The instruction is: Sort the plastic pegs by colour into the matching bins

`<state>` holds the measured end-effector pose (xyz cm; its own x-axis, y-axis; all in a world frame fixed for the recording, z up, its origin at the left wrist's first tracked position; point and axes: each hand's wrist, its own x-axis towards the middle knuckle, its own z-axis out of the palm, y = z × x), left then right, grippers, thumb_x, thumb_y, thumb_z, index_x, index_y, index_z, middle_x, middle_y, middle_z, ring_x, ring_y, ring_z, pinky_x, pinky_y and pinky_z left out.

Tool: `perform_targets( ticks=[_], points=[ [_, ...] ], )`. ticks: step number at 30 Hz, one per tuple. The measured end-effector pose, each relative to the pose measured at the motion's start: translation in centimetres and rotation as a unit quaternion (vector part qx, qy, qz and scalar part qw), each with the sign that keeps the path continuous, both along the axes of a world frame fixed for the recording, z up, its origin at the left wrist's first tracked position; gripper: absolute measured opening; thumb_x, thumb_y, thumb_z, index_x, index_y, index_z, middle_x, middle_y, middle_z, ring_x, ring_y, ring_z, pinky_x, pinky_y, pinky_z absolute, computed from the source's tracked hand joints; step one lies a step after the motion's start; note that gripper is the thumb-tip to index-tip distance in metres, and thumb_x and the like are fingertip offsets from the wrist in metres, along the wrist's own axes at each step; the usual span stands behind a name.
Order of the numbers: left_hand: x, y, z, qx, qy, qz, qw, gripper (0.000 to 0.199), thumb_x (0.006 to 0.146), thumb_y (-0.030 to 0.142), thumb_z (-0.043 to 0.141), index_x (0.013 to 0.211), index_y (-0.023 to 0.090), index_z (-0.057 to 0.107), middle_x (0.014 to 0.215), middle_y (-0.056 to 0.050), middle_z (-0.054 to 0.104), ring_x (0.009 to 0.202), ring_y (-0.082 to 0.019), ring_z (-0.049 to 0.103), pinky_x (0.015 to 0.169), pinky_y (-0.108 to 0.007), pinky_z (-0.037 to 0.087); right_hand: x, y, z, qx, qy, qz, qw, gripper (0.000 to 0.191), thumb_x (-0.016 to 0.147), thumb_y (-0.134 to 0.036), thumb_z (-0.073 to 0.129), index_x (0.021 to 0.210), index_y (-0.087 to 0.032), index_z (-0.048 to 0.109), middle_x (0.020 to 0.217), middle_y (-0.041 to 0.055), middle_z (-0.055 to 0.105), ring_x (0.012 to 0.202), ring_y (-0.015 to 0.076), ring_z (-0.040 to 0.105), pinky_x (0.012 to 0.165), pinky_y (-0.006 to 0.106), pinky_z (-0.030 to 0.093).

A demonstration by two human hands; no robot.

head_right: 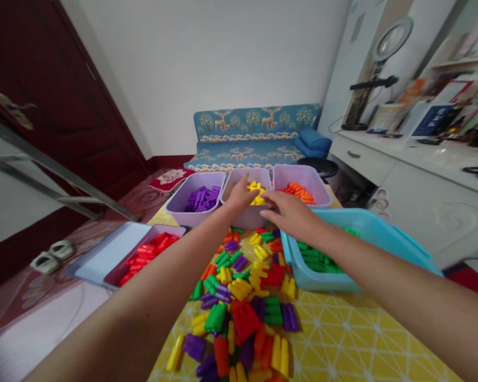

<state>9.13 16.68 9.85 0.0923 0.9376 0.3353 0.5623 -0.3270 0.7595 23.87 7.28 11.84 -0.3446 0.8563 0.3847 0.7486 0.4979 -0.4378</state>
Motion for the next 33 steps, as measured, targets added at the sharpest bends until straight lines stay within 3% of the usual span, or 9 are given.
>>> perform_targets(
  ticks=[2, 6, 9, 12, 17, 21, 25, 28, 33],
  points=[
    [-1.8, -2.2, 0.2, 0.019, -0.015, 0.013, 1.0, 0.056, 0.078, 0.015, 0.06, 0.132, 0.013, 0.046, 0.131, -0.014, 0.057, 0.116, -0.021, 0.058, 0.099, -0.033, 0.044, -0.6, -3.9, -1.5, -0.019, 0.003, 0.022, 1.0, 0.039, 0.079, -0.026, 0.059, 0.118, -0.025, 0.062, 0.117, 0.0062, 0.066, 0.105, 0.0259, 0.062, 0.092, 0.041, 0.048],
    [-5.7, -9.2, -0.9, 0.013, -0.034, -0.062, 0.997, 0.029, 0.082, 0.019, 0.055, 0.108, 0.015, 0.067, 0.114, -0.009, 0.069, 0.106, -0.02, 0.063, 0.095, -0.031, 0.048, -1.3, -9.9, -4.8, -0.039, -0.014, 0.016, 0.999, 0.03, 0.078, -0.022, 0.059, 0.105, -0.029, 0.069, 0.115, 0.0054, 0.066, 0.106, 0.0265, 0.061, 0.094, 0.043, 0.046],
    [-7.9, -14.4, -3.1, -0.023, -0.02, -0.046, 0.998, 0.024, 0.083, 0.019, 0.054, 0.099, 0.018, 0.071, 0.104, -0.007, 0.073, 0.098, -0.02, 0.066, 0.091, -0.033, 0.051, -2.0, -11.6, -6.6, -0.001, -0.033, 0.005, 0.999, 0.032, 0.081, -0.015, 0.051, 0.101, -0.028, 0.07, 0.117, 0.0052, 0.066, 0.109, 0.0252, 0.059, 0.098, 0.046, 0.043],
    [-9.0, -17.4, -6.1, -0.041, -0.035, -0.026, 0.998, 0.024, 0.08, 0.013, 0.055, 0.096, 0.018, 0.072, 0.101, -0.005, 0.073, 0.097, -0.02, 0.067, 0.091, -0.035, 0.051, -2.9, -11.4, -7.9, -0.011, -0.039, -0.002, 0.999, 0.051, 0.074, -0.002, 0.044, 0.112, -0.027, 0.067, 0.124, 0.0057, 0.062, 0.116, 0.0229, 0.055, 0.099, 0.043, 0.043],
    [-8.9, -18.0, -9.8, -0.04, -0.085, 0.001, 0.996, 0.024, 0.082, 0.016, 0.054, 0.099, 0.018, 0.071, 0.102, -0.005, 0.073, 0.097, -0.02, 0.067, 0.09, -0.034, 0.052, -4.2, -9.2, -10.8, -0.09, -0.055, -0.063, 0.992, 0.061, 0.064, -0.008, 0.063, 0.122, -0.027, 0.061, 0.119, 0.0094, 0.064, 0.113, 0.0297, 0.056, 0.097, 0.047, 0.042],
    [-8.9, -17.8, -10.9, -0.049, -0.14, -0.017, 0.989, 0.029, 0.086, 0.03, 0.054, 0.109, 0.017, 0.067, 0.108, -0.008, 0.071, 0.099, -0.02, 0.066, 0.09, -0.033, 0.052, -5.6, -7.5, -13.5, -0.155, 0.125, -0.051, 0.979, 0.043, 0.074, -0.023, 0.061, 0.117, -0.023, 0.061, 0.107, 0.0065, 0.069, 0.098, 0.0232, 0.064, 0.088, 0.039, 0.049],
    [-9.3, -17.7, -11.4, -0.036, -0.119, -0.043, 0.991, 0.036, 0.083, 0.036, 0.06, 0.115, 0.02, 0.065, 0.116, -0.007, 0.068, 0.108, -0.022, 0.062, 0.096, -0.036, 0.048, -7.2, -7.2, -15.2, -0.193, 0.331, -0.032, 0.923, 0.038, 0.077, -0.032, 0.06, 0.113, -0.019, 0.057, 0.104, 0.0066, 0.069, 0.094, 0.0209, 0.066, 0.082, 0.035, 0.052],
    [-9.4, -17.5, -11.9, -0.005, -0.105, -0.049, 0.993, 0.036, 0.078, 0.026, 0.064, 0.114, 0.021, 0.065, 0.117, -0.006, 0.067, 0.111, -0.022, 0.059, 0.1, -0.037, 0.044, -7.7, -7.4, -15.6, -0.222, 0.42, -0.019, 0.88, 0.042, 0.076, -0.035, 0.064, 0.114, -0.021, 0.054, 0.1, 0.007, 0.07, 0.093, 0.0219, 0.067, 0.081, 0.036, 0.052],
    [-9.3, -17.0, -12.6, -0.024, -0.167, 0.03, 0.985, 0.036, 0.078, 0.016, 0.059, 0.113, 0.019, 0.064, 0.094, -0.004, 0.07, 0.08, -0.016, 0.063, 0.076, -0.028, 0.049, -7.7, -7.5, -15.1, -0.259, 0.515, -0.032, 0.816, 0.047, 0.067, -0.039, 0.072, 0.108, -0.02, 0.058, 0.103, 0.0096, 0.071, 0.098, 0.0265, 0.066, 0.083, 0.039, 0.052]
  ],
)
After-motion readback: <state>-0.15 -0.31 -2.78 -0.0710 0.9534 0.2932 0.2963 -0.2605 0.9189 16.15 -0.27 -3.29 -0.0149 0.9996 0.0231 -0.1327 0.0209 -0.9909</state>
